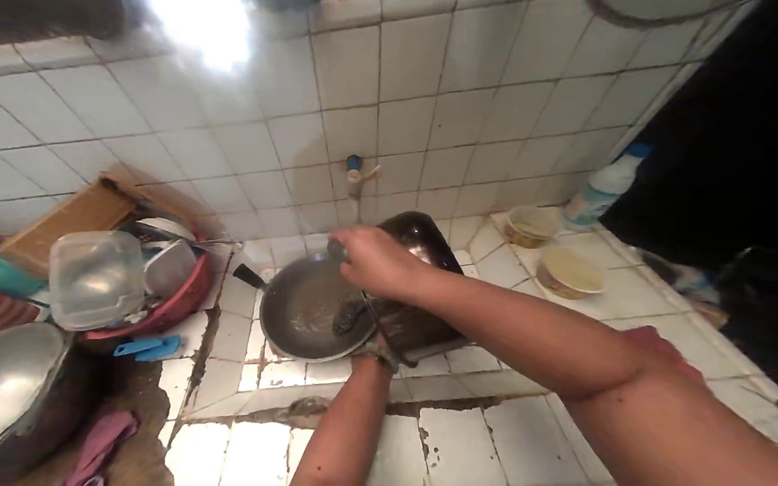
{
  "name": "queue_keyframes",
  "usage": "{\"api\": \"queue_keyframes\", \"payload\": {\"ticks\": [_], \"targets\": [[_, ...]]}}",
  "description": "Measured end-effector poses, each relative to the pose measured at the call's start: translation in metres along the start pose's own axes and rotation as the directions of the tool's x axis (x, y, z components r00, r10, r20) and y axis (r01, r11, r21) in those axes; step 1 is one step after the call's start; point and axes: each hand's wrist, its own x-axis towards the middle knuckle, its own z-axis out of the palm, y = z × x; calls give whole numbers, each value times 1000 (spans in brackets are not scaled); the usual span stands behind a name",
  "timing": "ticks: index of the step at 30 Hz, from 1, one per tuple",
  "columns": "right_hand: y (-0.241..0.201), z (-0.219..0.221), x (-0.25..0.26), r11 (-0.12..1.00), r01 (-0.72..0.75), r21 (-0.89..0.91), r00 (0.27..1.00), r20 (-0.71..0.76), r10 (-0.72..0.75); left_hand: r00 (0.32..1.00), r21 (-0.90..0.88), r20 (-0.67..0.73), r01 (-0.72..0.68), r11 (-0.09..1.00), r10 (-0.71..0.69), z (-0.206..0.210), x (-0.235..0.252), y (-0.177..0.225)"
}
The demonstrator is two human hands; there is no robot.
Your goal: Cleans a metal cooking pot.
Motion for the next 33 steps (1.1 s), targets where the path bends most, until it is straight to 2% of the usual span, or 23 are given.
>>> {"api": "queue_keyframes", "payload": {"ticks": [2,3,6,8,10,12,14,17,19,21,22,24,25,26,28,31,32,33], "targets": [[7,-4,0,1000,-9,19,999,-34,9,992,-354,94,-42,934,80,7,23,-21],[13,-8,-2,998,-17,63,997,-74,22,991,-426,126,16,905,42,8,23,-16],[46,-29,-14,977,14,211,972,-234,36,974,-449,219,148,881,-52,-13,37,-14],[80,-41,-24,924,57,378,933,-350,85,994,-605,109,92,791,-32,-37,40,-16],[119,-37,-36,812,75,578,897,-394,198,995,-774,-81,-94,626,49,-59,35,-9],[159,-13,-45,715,14,699,864,-368,344,964,-809,-226,-268,523,144,-78,29,-5],[190,17,-53,657,-67,751,836,-317,447,935,-816,-279,-351,460,219,-95,22,-5],[207,61,-59,610,-174,773,827,-222,517,918,-819,-308,-389,423,249,-114,7,-4],[200,76,-52,716,-288,636,842,-188,506,889,-798,-397,-458,392,229,-117,-6,2],[183,82,-37,881,-336,334,896,-175,408,852,-770,-459,-523,366,252,-118,-14,11],[171,86,-28,943,-271,191,936,-175,305,838,-759,-470,-544,358,276,-117,-17,16],[149,96,-6,999,20,-40,996,-81,-23,817,-732,-487,-574,366,308,-114,-20,25],[143,101,10,974,201,-108,980,27,-199,808,-717,-498,-588,375,314,-112,-21,29],[137,102,28,919,363,-155,928,145,-342,800,-702,-509,-599,385,317,-110,-22,33],[131,97,65,776,566,-277,816,321,-480,784,-670,-538,-620,407,310,-107,-25,41],[152,95,110,552,677,-487,734,386,-559,744,-599,-579,-666,445,333,-108,-32,48],[164,100,119,564,654,-504,753,367,-546,722,-565,-597,-688,455,350,-110,-34,49],[174,110,123,649,593,-477,805,335,-489,694,-520,-618,-713,470,368,-111,-35,49]]}}
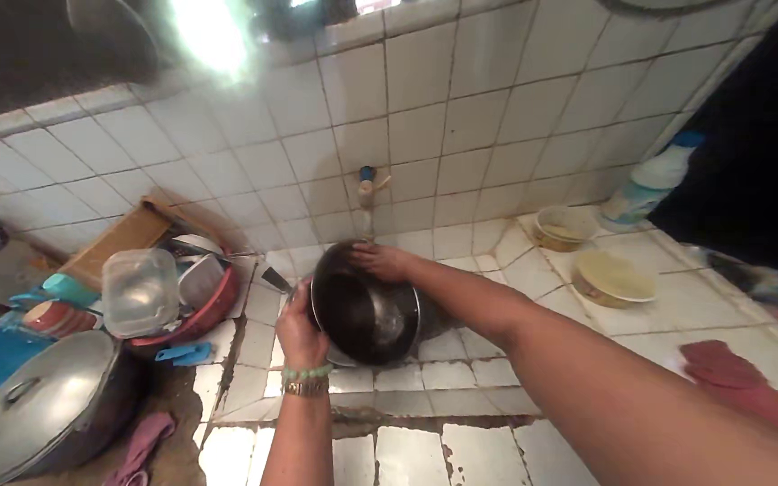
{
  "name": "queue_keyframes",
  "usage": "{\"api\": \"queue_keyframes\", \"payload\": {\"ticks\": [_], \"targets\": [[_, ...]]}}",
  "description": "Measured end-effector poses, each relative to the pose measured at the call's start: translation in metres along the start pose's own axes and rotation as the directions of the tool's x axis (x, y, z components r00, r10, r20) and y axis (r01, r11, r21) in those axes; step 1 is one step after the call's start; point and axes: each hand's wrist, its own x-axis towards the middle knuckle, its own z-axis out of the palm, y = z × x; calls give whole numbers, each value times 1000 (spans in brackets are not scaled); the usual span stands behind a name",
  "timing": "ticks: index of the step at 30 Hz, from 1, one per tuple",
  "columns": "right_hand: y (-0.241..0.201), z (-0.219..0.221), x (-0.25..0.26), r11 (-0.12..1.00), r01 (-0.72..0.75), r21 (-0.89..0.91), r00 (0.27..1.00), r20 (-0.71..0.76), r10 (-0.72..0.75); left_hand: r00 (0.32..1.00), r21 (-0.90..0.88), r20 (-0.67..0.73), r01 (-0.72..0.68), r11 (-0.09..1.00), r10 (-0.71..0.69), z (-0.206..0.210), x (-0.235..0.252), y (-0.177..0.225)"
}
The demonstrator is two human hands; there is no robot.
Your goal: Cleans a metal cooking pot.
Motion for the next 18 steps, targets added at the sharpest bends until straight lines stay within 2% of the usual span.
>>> {"api": "queue_keyframes", "payload": {"ticks": [2,4,6,7,8,9,10,11,12,13,14,15,16,18], "targets": [[-21,34,0,945,-217,245,975,18,219,994,99,-18,-106,989,109,0,-1,-2],[-77,49,-2,749,-396,531,918,202,342,973,201,-57,-209,957,225,2,-3,-10],[-140,26,2,369,-437,820,890,336,307,956,283,-68,-255,924,285,2,-3,-22],[-162,5,3,96,-394,914,891,354,284,952,314,-69,-263,912,298,1,-2,-27],[-177,-16,6,-180,-307,935,892,348,290,949,334,-73,-266,904,306,0,-1,-31],[-184,-30,8,-371,-182,911,897,309,318,947,333,-77,-272,903,313,-1,0,-32],[-185,-30,8,-415,-84,906,921,231,315,946,325,-74,-276,904,316,-2,1,-29],[-179,-20,4,-299,-54,953,960,131,246,949,313,-67,-275,909,309,-3,1,-24],[-165,-3,-2,-12,-53,999,992,54,113,954,297,-62,-262,918,292,-3,1,-16],[-144,19,-4,355,-35,934,999,43,-17,962,275,-63,-240,931,267,-3,2,-8],[-117,34,-6,633,-40,773,991,111,-73,971,250,-64,-208,946,231,-4,2,-1],[-88,37,-8,786,-99,610,980,195,-27,981,217,-57,-168,962,185,-6,3,3],[-60,29,-7,854,-183,487,967,248,65,989,186,-52,-129,974,141,-7,4,4],[-26,0,5,872,-294,391,952,201,231,997,95,-49,-53,994,58,-9,7,-2]]}}
